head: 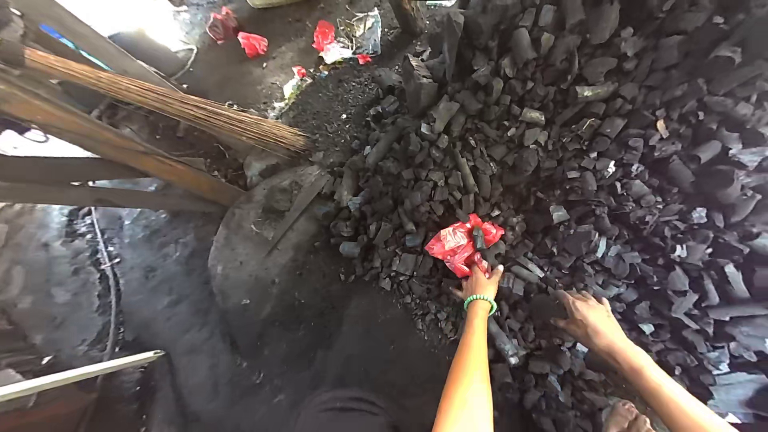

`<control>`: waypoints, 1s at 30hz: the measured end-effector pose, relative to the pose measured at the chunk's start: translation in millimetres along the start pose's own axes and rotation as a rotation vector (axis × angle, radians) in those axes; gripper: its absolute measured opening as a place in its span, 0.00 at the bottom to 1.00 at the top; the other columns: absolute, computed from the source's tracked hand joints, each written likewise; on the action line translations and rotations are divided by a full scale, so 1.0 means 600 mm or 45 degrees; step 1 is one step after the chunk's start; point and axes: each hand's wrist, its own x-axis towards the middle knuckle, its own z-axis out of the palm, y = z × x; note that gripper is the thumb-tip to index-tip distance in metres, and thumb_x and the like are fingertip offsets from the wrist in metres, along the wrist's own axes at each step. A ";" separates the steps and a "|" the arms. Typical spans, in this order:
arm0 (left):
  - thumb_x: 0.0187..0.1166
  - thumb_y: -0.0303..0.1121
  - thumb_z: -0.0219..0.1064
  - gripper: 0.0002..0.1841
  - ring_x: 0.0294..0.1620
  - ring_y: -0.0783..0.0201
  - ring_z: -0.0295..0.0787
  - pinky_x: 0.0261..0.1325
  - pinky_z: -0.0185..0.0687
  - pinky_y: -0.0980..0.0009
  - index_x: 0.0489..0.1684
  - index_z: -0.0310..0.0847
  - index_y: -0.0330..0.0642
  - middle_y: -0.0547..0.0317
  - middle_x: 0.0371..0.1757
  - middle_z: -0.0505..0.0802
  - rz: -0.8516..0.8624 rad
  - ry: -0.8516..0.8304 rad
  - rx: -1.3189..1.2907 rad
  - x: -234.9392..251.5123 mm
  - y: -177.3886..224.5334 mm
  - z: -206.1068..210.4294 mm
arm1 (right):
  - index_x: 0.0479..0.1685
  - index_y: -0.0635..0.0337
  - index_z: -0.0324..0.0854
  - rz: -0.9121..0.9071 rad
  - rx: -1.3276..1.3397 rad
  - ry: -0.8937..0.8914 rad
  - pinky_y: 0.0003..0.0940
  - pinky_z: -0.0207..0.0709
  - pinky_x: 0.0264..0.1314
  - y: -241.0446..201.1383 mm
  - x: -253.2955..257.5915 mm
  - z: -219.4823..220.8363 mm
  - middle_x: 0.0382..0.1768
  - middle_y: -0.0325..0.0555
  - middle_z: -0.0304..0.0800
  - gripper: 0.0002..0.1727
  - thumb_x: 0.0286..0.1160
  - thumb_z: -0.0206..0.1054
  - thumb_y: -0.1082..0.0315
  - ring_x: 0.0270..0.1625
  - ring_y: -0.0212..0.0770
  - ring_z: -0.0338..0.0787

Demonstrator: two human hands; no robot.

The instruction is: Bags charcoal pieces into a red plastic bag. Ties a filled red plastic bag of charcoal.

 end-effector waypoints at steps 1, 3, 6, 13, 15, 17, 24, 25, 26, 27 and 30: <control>0.82 0.63 0.61 0.42 0.83 0.37 0.71 0.85 0.47 0.29 0.86 0.63 0.39 0.36 0.76 0.82 -0.046 0.023 -0.121 0.007 0.011 0.003 | 0.72 0.58 0.81 -0.045 0.030 0.082 0.67 0.57 0.83 -0.006 -0.017 -0.001 0.69 0.58 0.86 0.28 0.73 0.75 0.57 0.78 0.62 0.77; 0.82 0.57 0.65 0.42 0.79 0.35 0.74 0.80 0.64 0.36 0.86 0.60 0.33 0.31 0.75 0.81 -0.108 0.047 -0.328 0.017 0.034 -0.003 | 0.70 0.61 0.83 -0.145 0.162 0.248 0.70 0.62 0.79 -0.032 -0.055 0.003 0.65 0.65 0.86 0.25 0.72 0.73 0.62 0.73 0.67 0.81; 0.78 0.50 0.73 0.42 0.78 0.36 0.76 0.78 0.66 0.37 0.84 0.61 0.31 0.30 0.73 0.82 -0.174 0.056 -0.338 0.035 0.046 -0.014 | 0.73 0.51 0.83 -0.323 0.192 0.423 0.73 0.78 0.61 -0.095 -0.103 0.050 0.63 0.72 0.85 0.27 0.71 0.70 0.70 0.64 0.75 0.86; 0.74 0.29 0.76 0.28 0.71 0.34 0.80 0.73 0.72 0.37 0.74 0.77 0.33 0.30 0.68 0.85 0.046 0.079 -0.177 0.034 -0.012 -0.050 | 0.75 0.37 0.84 -0.476 0.039 0.384 0.78 0.68 0.71 -0.139 -0.092 0.193 0.80 0.76 0.70 0.38 0.54 0.85 0.55 0.75 0.80 0.77; 0.77 0.27 0.73 0.27 0.70 0.33 0.81 0.72 0.73 0.37 0.76 0.75 0.32 0.28 0.68 0.85 0.165 0.172 -0.314 -0.001 -0.034 -0.063 | 0.79 0.33 0.79 -0.369 0.032 0.199 0.76 0.67 0.71 -0.136 -0.069 0.169 0.82 0.77 0.66 0.37 0.62 0.81 0.57 0.75 0.81 0.75; 0.76 0.29 0.75 0.24 0.67 0.37 0.84 0.71 0.74 0.39 0.71 0.79 0.32 0.30 0.64 0.88 0.185 0.359 -0.436 -0.025 -0.047 -0.062 | 0.84 0.33 0.73 -0.266 0.039 -0.008 0.75 0.64 0.73 -0.141 -0.050 0.136 0.84 0.76 0.61 0.37 0.69 0.77 0.55 0.80 0.80 0.69; 0.75 0.30 0.76 0.27 0.63 0.40 0.84 0.70 0.74 0.47 0.72 0.76 0.25 0.28 0.61 0.87 0.014 0.771 -0.834 -0.094 -0.093 -0.025 | 0.86 0.46 0.66 0.147 0.592 -0.029 0.61 0.79 0.69 -0.102 -0.030 0.081 0.80 0.73 0.65 0.43 0.66 0.79 0.65 0.70 0.71 0.82; 0.77 0.30 0.75 0.28 0.63 0.40 0.84 0.69 0.76 0.47 0.73 0.74 0.25 0.27 0.62 0.86 -0.027 0.791 -0.917 -0.101 -0.104 -0.015 | 0.87 0.50 0.64 0.154 0.760 -0.004 0.62 0.78 0.69 -0.089 -0.031 0.081 0.78 0.72 0.68 0.46 0.63 0.80 0.69 0.71 0.70 0.81; 0.79 0.30 0.72 0.29 0.66 0.39 0.83 0.71 0.76 0.47 0.76 0.70 0.24 0.26 0.65 0.85 -0.072 0.809 -0.997 -0.108 -0.115 -0.003 | 0.87 0.55 0.61 0.138 0.956 0.024 0.62 0.77 0.71 -0.079 -0.033 0.083 0.76 0.71 0.72 0.49 0.59 0.81 0.72 0.71 0.67 0.81; 0.82 0.31 0.70 0.31 0.69 0.37 0.81 0.73 0.74 0.47 0.80 0.64 0.23 0.24 0.68 0.82 -0.125 0.818 -1.035 -0.118 -0.122 0.009 | 0.87 0.58 0.58 0.107 1.119 0.045 0.60 0.76 0.70 -0.076 -0.036 0.084 0.73 0.70 0.76 0.49 0.59 0.80 0.74 0.70 0.64 0.82; 0.79 0.31 0.73 0.36 0.73 0.33 0.78 0.76 0.73 0.45 0.82 0.58 0.20 0.21 0.71 0.80 -0.241 0.647 -0.741 -0.151 -0.133 0.049 | 0.84 0.63 0.66 -0.019 1.140 0.154 0.57 0.70 0.79 -0.093 -0.032 0.078 0.75 0.67 0.76 0.40 0.65 0.75 0.71 0.77 0.60 0.78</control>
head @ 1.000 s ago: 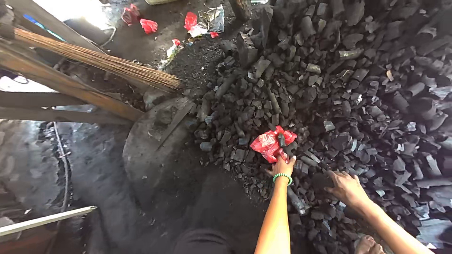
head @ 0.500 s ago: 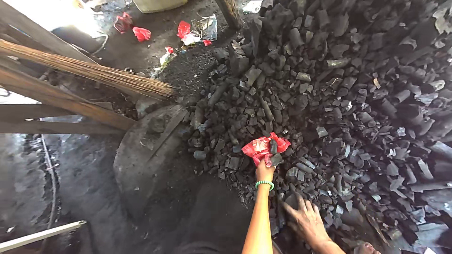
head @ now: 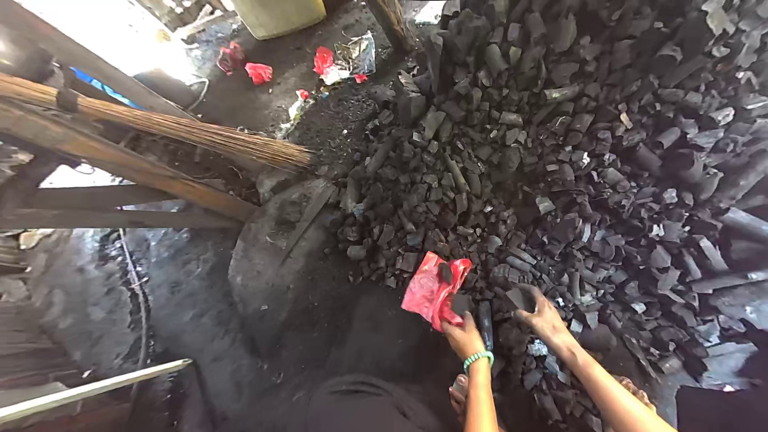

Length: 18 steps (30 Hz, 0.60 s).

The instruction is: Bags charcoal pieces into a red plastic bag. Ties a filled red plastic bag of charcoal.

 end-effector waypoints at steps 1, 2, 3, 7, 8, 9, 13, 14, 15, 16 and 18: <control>0.76 0.31 0.74 0.36 0.73 0.34 0.79 0.76 0.73 0.44 0.79 0.62 0.20 0.22 0.70 0.81 0.035 -0.113 0.193 -0.015 -0.008 0.005 | 0.83 0.64 0.68 -0.102 -0.139 0.008 0.59 0.66 0.82 -0.003 0.012 0.005 0.76 0.67 0.75 0.39 0.67 0.74 0.68 0.80 0.63 0.74; 0.75 0.31 0.74 0.34 0.75 0.35 0.78 0.77 0.72 0.45 0.78 0.66 0.22 0.24 0.71 0.81 0.096 -0.233 0.396 -0.027 -0.012 0.009 | 0.83 0.63 0.70 -0.215 -0.315 0.007 0.62 0.64 0.82 -0.005 0.028 0.010 0.77 0.67 0.75 0.38 0.68 0.74 0.66 0.80 0.66 0.73; 0.76 0.32 0.73 0.31 0.77 0.36 0.77 0.78 0.71 0.44 0.77 0.71 0.26 0.27 0.73 0.81 0.161 -0.333 0.588 -0.038 -0.013 0.013 | 0.84 0.60 0.71 -0.295 -0.492 -0.034 0.65 0.62 0.82 -0.010 0.045 0.012 0.79 0.65 0.74 0.38 0.69 0.74 0.63 0.82 0.68 0.70; 0.71 0.40 0.76 0.34 0.78 0.37 0.75 0.75 0.73 0.42 0.77 0.74 0.36 0.31 0.76 0.79 0.265 -0.457 0.852 -0.050 -0.018 0.025 | 0.88 0.42 0.66 -0.169 -1.054 -0.457 0.77 0.41 0.87 -0.056 0.103 0.005 0.95 0.54 0.46 0.38 0.75 0.71 0.52 0.96 0.62 0.39; 0.68 0.40 0.79 0.35 0.75 0.39 0.78 0.74 0.74 0.45 0.74 0.75 0.32 0.31 0.72 0.82 0.267 -0.421 0.754 -0.045 -0.018 0.027 | 0.90 0.39 0.64 -0.126 -1.131 -0.526 0.79 0.43 0.85 -0.068 0.113 0.002 0.95 0.54 0.44 0.39 0.75 0.72 0.53 0.96 0.62 0.39; 0.66 0.38 0.81 0.35 0.71 0.40 0.82 0.73 0.76 0.47 0.72 0.73 0.28 0.31 0.69 0.84 0.253 -0.385 0.626 -0.039 -0.017 0.027 | 0.90 0.38 0.63 -0.104 -1.189 -0.563 0.78 0.51 0.82 -0.075 0.119 0.001 0.95 0.56 0.46 0.41 0.73 0.74 0.54 0.95 0.64 0.43; 0.75 0.26 0.71 0.35 0.73 0.36 0.77 0.73 0.74 0.45 0.81 0.59 0.25 0.24 0.74 0.77 0.136 -0.296 0.030 -0.018 -0.027 0.026 | 0.89 0.33 0.63 -0.007 -1.178 -0.609 0.73 0.68 0.74 -0.078 0.117 0.000 0.88 0.67 0.55 0.44 0.68 0.78 0.49 0.89 0.72 0.57; 0.79 0.25 0.66 0.34 0.78 0.36 0.72 0.78 0.69 0.45 0.85 0.56 0.26 0.24 0.79 0.72 0.126 -0.332 -0.072 -0.016 -0.029 0.026 | 0.90 0.32 0.61 0.014 -1.110 -0.619 0.71 0.68 0.75 -0.077 0.114 -0.005 0.88 0.68 0.56 0.44 0.70 0.76 0.47 0.88 0.72 0.58; 0.82 0.24 0.61 0.34 0.84 0.37 0.64 0.84 0.61 0.47 0.88 0.51 0.27 0.25 0.85 0.66 0.119 -0.398 -0.162 -0.018 -0.031 0.026 | 0.91 0.33 0.61 0.014 -1.012 -0.613 0.70 0.66 0.77 -0.070 0.110 -0.011 0.87 0.69 0.57 0.44 0.71 0.76 0.47 0.87 0.72 0.59; 0.84 0.23 0.57 0.34 0.89 0.39 0.57 0.88 0.54 0.50 0.90 0.49 0.27 0.26 0.88 0.61 0.119 -0.460 -0.225 -0.022 -0.032 0.028 | 0.91 0.35 0.61 -0.006 -0.893 -0.590 0.70 0.63 0.79 -0.059 0.104 -0.017 0.85 0.71 0.59 0.44 0.71 0.75 0.49 0.86 0.73 0.61; 0.83 0.22 0.55 0.29 0.89 0.39 0.56 0.89 0.50 0.51 0.86 0.58 0.24 0.25 0.87 0.62 0.161 -0.490 -0.254 -0.039 -0.023 0.033 | 0.89 0.40 0.64 -0.090 -0.631 -0.481 0.70 0.60 0.80 -0.031 0.086 -0.033 0.82 0.73 0.64 0.43 0.69 0.76 0.57 0.83 0.74 0.64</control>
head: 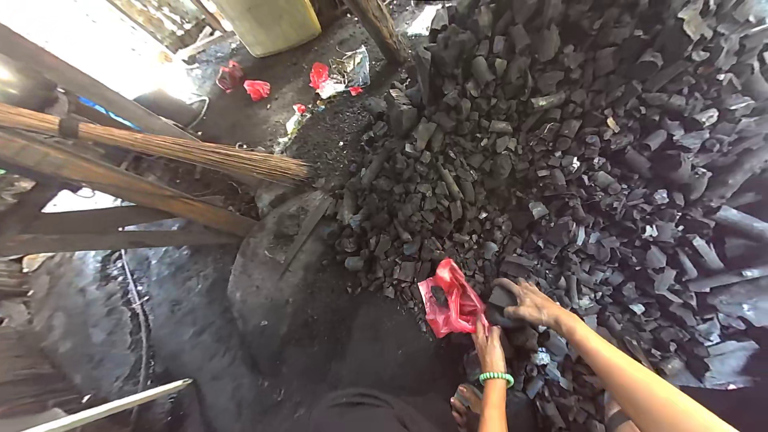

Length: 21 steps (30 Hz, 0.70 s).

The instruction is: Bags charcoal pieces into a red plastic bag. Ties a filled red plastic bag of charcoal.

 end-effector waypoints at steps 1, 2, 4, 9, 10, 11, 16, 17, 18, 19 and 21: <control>0.83 0.22 0.56 0.28 0.88 0.39 0.58 0.89 0.51 0.52 0.84 0.61 0.23 0.25 0.86 0.64 0.026 0.004 0.005 -0.006 0.008 0.007 | 0.88 0.43 0.65 -0.062 0.142 0.099 0.69 0.60 0.80 0.016 -0.014 0.004 0.80 0.72 0.67 0.43 0.66 0.76 0.60 0.82 0.73 0.66; 0.82 0.22 0.56 0.28 0.86 0.39 0.60 0.88 0.53 0.52 0.83 0.62 0.22 0.24 0.84 0.66 0.063 0.006 0.008 -0.012 0.018 0.014 | 0.88 0.46 0.66 -0.126 0.320 0.204 0.68 0.60 0.81 0.030 -0.031 0.009 0.80 0.70 0.68 0.44 0.62 0.75 0.61 0.82 0.70 0.67; 0.82 0.25 0.58 0.29 0.84 0.37 0.64 0.87 0.55 0.51 0.83 0.60 0.19 0.21 0.81 0.69 0.197 0.000 0.063 -0.023 0.047 0.028 | 0.89 0.48 0.63 -0.199 0.677 0.397 0.59 0.65 0.82 0.048 -0.065 0.019 0.82 0.62 0.69 0.48 0.59 0.74 0.56 0.83 0.59 0.71; 0.74 0.30 0.70 0.31 0.72 0.33 0.77 0.78 0.68 0.46 0.75 0.71 0.18 0.21 0.66 0.82 0.588 -0.260 0.396 -0.073 0.138 0.083 | 0.90 0.48 0.53 -0.223 1.963 0.658 0.45 0.91 0.46 0.061 -0.124 0.061 0.64 0.53 0.85 0.55 0.56 0.77 0.45 0.54 0.47 0.93; 0.73 0.32 0.72 0.32 0.72 0.36 0.78 0.78 0.70 0.48 0.76 0.72 0.21 0.23 0.66 0.83 0.622 -0.421 0.433 -0.087 0.159 0.095 | 0.84 0.51 0.58 -0.247 2.254 0.714 0.44 0.90 0.42 0.062 -0.138 0.062 0.58 0.53 0.87 0.46 0.64 0.71 0.46 0.50 0.46 0.93; 0.73 0.32 0.72 0.32 0.70 0.40 0.81 0.77 0.72 0.51 0.75 0.72 0.22 0.25 0.65 0.85 0.662 -0.606 0.433 -0.099 0.180 0.108 | 0.75 0.56 0.64 -0.290 2.531 0.791 0.45 0.90 0.40 0.063 -0.154 0.057 0.52 0.53 0.89 0.34 0.77 0.62 0.44 0.47 0.47 0.93; 0.75 0.32 0.74 0.30 0.58 0.50 0.90 0.67 0.82 0.53 0.74 0.74 0.25 0.33 0.57 0.90 0.979 -1.020 0.267 -0.150 0.261 0.170 | 0.64 0.44 0.72 -0.763 2.953 1.381 0.45 0.90 0.49 0.094 -0.217 -0.018 0.50 0.39 0.90 0.35 0.78 0.48 0.26 0.53 0.40 0.93; 0.75 0.31 0.74 0.29 0.56 0.53 0.90 0.65 0.83 0.54 0.75 0.75 0.27 0.36 0.57 0.91 0.998 -0.970 0.214 -0.153 0.271 0.171 | 0.68 0.42 0.71 -0.878 2.938 1.478 0.47 0.89 0.55 0.109 -0.227 -0.040 0.55 0.39 0.89 0.39 0.74 0.48 0.23 0.57 0.41 0.91; 0.75 0.32 0.74 0.29 0.56 0.56 0.90 0.64 0.84 0.56 0.75 0.75 0.29 0.39 0.57 0.91 1.010 -0.904 0.167 -0.149 0.277 0.165 | 0.73 0.42 0.69 -0.977 2.912 1.556 0.51 0.88 0.59 0.126 -0.240 -0.062 0.60 0.40 0.88 0.43 0.72 0.46 0.20 0.61 0.44 0.90; 0.75 0.32 0.73 0.29 0.56 0.58 0.90 0.64 0.84 0.57 0.75 0.75 0.30 0.41 0.59 0.91 1.015 -0.818 0.127 -0.140 0.277 0.154 | 0.78 0.40 0.65 -0.995 2.877 1.640 0.54 0.86 0.63 0.141 -0.255 -0.085 0.65 0.41 0.85 0.45 0.72 0.41 0.19 0.66 0.46 0.88; 0.74 0.34 0.73 0.28 0.53 0.61 0.90 0.60 0.86 0.59 0.72 0.76 0.29 0.44 0.56 0.91 1.036 -0.552 0.072 -0.104 0.261 0.120 | 0.85 0.35 0.59 -0.771 2.875 1.881 0.62 0.79 0.70 0.164 -0.287 -0.126 0.76 0.41 0.77 0.40 0.78 0.42 0.24 0.76 0.49 0.80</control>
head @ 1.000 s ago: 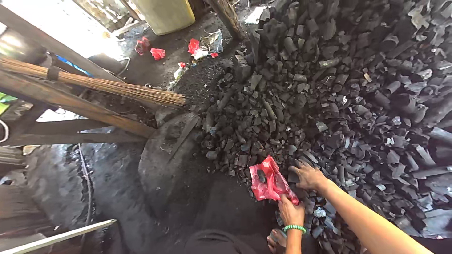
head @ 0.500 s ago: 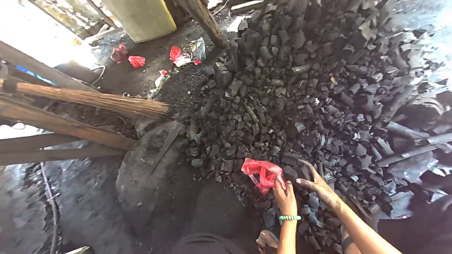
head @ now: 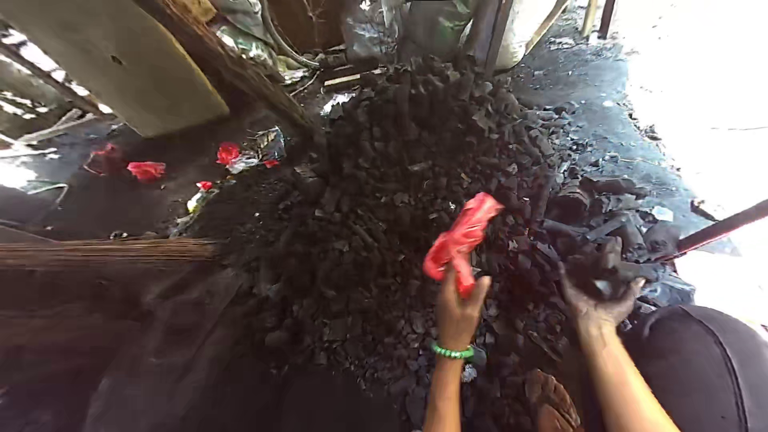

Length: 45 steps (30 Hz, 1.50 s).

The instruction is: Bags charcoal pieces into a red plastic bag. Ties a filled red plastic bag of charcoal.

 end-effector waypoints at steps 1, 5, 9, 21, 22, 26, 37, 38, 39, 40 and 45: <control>0.74 0.34 0.73 0.29 0.54 0.62 0.89 0.61 0.86 0.60 0.72 0.74 0.27 0.43 0.56 0.90 -0.008 0.152 0.048 -0.006 -0.022 -0.025 | 0.89 0.34 0.53 -0.077 -0.096 0.145 0.68 0.72 0.74 -0.015 0.010 0.010 0.84 0.43 0.67 0.37 0.83 0.46 0.31 0.83 0.52 0.72; 0.76 0.30 0.70 0.41 0.79 0.40 0.73 0.83 0.66 0.54 0.84 0.52 0.15 0.19 0.77 0.73 -0.102 0.787 0.332 -0.045 -0.093 -0.132 | 0.96 0.55 0.25 -0.537 -1.002 0.502 0.45 0.68 0.84 -0.041 0.079 -0.019 0.92 0.62 0.48 0.54 0.82 0.67 0.62 0.89 0.52 0.61; 0.80 0.34 0.70 0.47 0.88 0.30 0.57 0.90 0.52 0.54 0.89 0.39 0.18 0.15 0.85 0.60 -0.412 1.227 0.552 -0.076 -0.135 -0.203 | 0.97 0.59 0.32 -0.657 -2.146 0.555 0.61 0.40 0.94 -0.043 0.104 -0.060 0.94 0.70 0.25 0.55 0.76 0.68 0.56 0.96 0.67 0.34; 0.88 0.55 0.57 0.44 0.89 0.29 0.55 0.87 0.48 0.34 0.94 0.41 0.33 0.25 0.87 0.64 -1.497 0.557 0.648 -0.139 -0.276 -0.146 | 0.92 0.61 0.57 0.139 -2.738 -0.280 0.76 0.45 0.86 0.156 -0.027 -0.210 0.89 0.75 0.52 0.40 0.90 0.52 0.42 0.91 0.75 0.52; 0.88 0.56 0.56 0.45 0.90 0.27 0.53 0.86 0.47 0.30 0.94 0.41 0.35 0.25 0.87 0.63 -1.522 0.484 0.643 -0.145 -0.278 -0.132 | 0.94 0.57 0.53 0.144 -2.762 -0.313 0.79 0.41 0.86 0.164 -0.030 -0.231 0.91 0.72 0.47 0.41 0.90 0.50 0.41 0.93 0.74 0.46; 0.85 0.66 0.50 0.46 0.92 0.30 0.48 0.81 0.39 0.19 0.96 0.43 0.44 0.34 0.89 0.65 -1.603 0.149 0.783 -0.151 -0.258 -0.074 | 0.92 0.58 0.58 -0.024 -2.668 -0.461 0.66 0.57 0.87 0.192 -0.063 -0.243 0.84 0.69 0.67 0.36 0.90 0.53 0.49 0.86 0.69 0.67; 0.89 0.48 0.57 0.31 0.76 0.36 0.76 0.85 0.58 0.42 0.73 0.75 0.23 0.26 0.68 0.85 -1.112 0.241 0.406 -0.118 -0.216 -0.027 | 0.91 0.57 0.59 0.656 -1.638 -0.750 0.38 0.70 0.82 0.242 -0.103 -0.216 0.84 0.48 0.71 0.40 0.81 0.51 0.44 0.82 0.37 0.73; 0.88 0.49 0.59 0.31 0.73 0.37 0.80 0.81 0.64 0.42 0.71 0.78 0.24 0.28 0.63 0.88 -1.061 0.208 0.455 -0.113 -0.207 -0.024 | 0.89 0.57 0.60 0.763 -1.516 -0.690 0.37 0.75 0.77 0.241 -0.105 -0.212 0.80 0.47 0.76 0.38 0.83 0.49 0.46 0.78 0.36 0.78; 0.86 0.50 0.61 0.30 0.69 0.38 0.84 0.77 0.69 0.43 0.68 0.80 0.25 0.30 0.59 0.90 -1.017 0.144 0.509 -0.106 -0.195 -0.021 | 0.84 0.58 0.65 0.846 -1.391 -0.579 0.37 0.81 0.69 0.242 -0.110 -0.209 0.70 0.46 0.84 0.33 0.86 0.46 0.49 0.68 0.36 0.85; 0.85 0.52 0.62 0.31 0.66 0.39 0.86 0.74 0.73 0.43 0.66 0.81 0.26 0.32 0.57 0.91 -0.988 0.046 0.571 -0.096 -0.180 -0.019 | 0.78 0.59 0.70 0.917 -1.254 -0.453 0.37 0.85 0.60 0.244 -0.115 -0.205 0.59 0.47 0.89 0.30 0.90 0.41 0.49 0.59 0.37 0.90; 0.84 0.50 0.65 0.29 0.62 0.43 0.88 0.71 0.76 0.44 0.67 0.83 0.29 0.34 0.55 0.92 -0.777 -0.257 0.422 -0.048 -0.108 -0.057 | 0.61 0.53 0.77 0.984 -0.819 -0.270 0.42 0.89 0.46 0.255 -0.113 -0.218 0.41 0.43 0.91 0.32 0.92 0.33 0.41 0.44 0.38 0.92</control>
